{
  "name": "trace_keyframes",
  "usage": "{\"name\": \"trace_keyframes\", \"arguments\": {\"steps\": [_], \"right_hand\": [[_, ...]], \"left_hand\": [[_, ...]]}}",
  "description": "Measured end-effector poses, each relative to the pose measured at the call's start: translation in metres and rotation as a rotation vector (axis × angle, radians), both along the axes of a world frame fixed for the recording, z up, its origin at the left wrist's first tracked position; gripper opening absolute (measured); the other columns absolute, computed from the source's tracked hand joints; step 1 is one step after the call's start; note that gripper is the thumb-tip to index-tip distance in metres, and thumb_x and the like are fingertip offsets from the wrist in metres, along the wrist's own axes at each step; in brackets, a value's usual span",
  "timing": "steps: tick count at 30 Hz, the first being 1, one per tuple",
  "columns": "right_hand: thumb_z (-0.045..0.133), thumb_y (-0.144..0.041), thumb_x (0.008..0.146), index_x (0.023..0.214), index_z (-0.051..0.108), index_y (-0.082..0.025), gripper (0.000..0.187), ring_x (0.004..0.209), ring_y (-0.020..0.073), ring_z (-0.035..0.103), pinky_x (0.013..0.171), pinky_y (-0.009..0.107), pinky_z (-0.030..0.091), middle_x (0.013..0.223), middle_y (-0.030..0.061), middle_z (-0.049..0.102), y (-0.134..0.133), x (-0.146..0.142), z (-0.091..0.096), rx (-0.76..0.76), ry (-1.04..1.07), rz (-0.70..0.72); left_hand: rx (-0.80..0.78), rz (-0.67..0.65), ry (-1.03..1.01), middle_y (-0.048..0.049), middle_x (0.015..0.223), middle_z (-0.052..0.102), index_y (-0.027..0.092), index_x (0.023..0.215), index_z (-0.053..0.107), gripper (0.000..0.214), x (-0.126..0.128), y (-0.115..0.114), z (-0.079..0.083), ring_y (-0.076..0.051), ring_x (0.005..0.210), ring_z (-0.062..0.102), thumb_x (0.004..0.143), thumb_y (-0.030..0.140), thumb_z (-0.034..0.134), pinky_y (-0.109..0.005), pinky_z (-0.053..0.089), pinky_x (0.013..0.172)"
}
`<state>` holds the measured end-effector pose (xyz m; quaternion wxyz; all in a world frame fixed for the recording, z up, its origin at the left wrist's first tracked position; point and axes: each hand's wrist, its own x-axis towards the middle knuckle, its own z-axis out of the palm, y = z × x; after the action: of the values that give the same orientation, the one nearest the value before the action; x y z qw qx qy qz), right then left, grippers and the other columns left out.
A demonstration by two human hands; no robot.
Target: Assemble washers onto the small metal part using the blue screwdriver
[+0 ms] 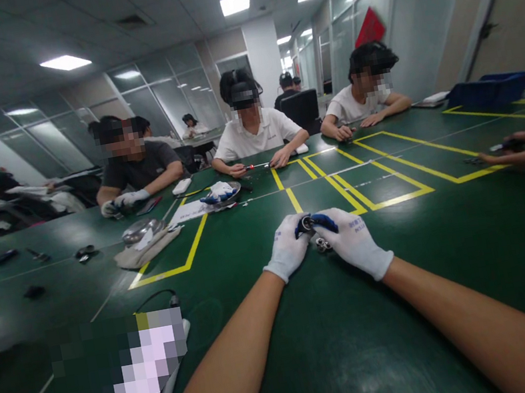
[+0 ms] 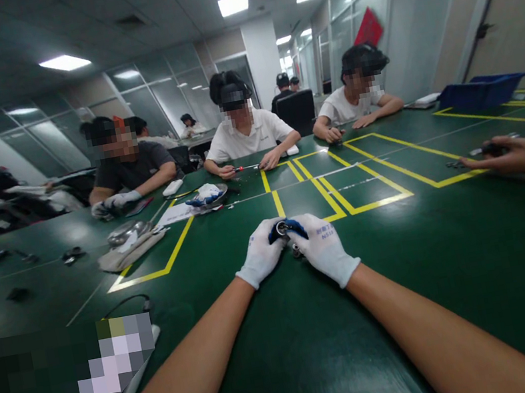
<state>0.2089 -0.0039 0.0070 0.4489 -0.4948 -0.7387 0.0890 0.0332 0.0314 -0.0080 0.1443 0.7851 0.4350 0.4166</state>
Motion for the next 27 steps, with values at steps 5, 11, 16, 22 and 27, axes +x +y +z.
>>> {"name": "trace_keyframes", "arguments": {"steps": [5,11,16,22,27], "right_hand": [[0.057,-0.031,0.094,0.108,0.070,-0.020,0.022,0.100,0.0238,0.067,0.091,0.036,0.051,0.108,0.0088,0.072,-0.002,0.000,0.002,0.039,-0.010,0.024],[0.056,-0.030,0.094,0.111,0.069,-0.019,0.024,0.102,0.0244,0.068,0.092,0.036,0.051,0.109,0.0089,0.073,-0.003,0.000,0.004,0.058,0.001,-0.003],[0.054,-0.029,0.097,0.112,0.070,-0.020,0.024,0.103,0.0233,0.068,0.093,0.035,0.051,0.111,0.0087,0.073,-0.005,-0.001,0.003,0.087,-0.038,0.052],[0.057,-0.027,0.096,0.108,0.071,-0.019,0.021,0.099,0.0244,0.068,0.089,0.036,0.052,0.107,0.0090,0.073,0.001,-0.001,-0.004,0.143,-0.062,0.041],[0.058,-0.028,0.096,0.110,0.070,-0.019,0.020,0.100,0.0247,0.068,0.091,0.036,0.052,0.108,0.0088,0.073,0.006,0.001,-0.009,0.169,-0.070,0.007]], "left_hand": [[-0.039,0.073,-0.061,-0.0083,0.118,0.069,0.020,0.116,0.066,0.033,-0.002,0.002,0.000,-0.025,0.112,0.065,0.083,0.024,0.071,-0.040,0.051,0.102],[-0.036,0.076,-0.069,-0.0082,0.113,0.069,0.021,0.111,0.065,0.031,-0.001,0.001,0.000,-0.025,0.108,0.065,0.082,0.028,0.073,-0.040,0.052,0.096],[-0.008,0.040,-0.048,-0.0073,0.107,0.069,0.020,0.106,0.065,0.025,0.000,-0.002,0.003,-0.023,0.100,0.065,0.082,0.025,0.071,-0.037,0.053,0.092],[-0.042,0.020,-0.042,-0.0084,0.114,0.069,0.018,0.115,0.063,0.032,0.002,-0.002,-0.001,-0.024,0.108,0.065,0.083,0.020,0.067,-0.039,0.052,0.098],[0.014,-0.023,-0.024,-0.0119,0.123,0.065,0.016,0.125,0.060,0.041,0.004,-0.001,-0.002,-0.025,0.117,0.061,0.085,0.022,0.067,-0.041,0.049,0.105]]}}
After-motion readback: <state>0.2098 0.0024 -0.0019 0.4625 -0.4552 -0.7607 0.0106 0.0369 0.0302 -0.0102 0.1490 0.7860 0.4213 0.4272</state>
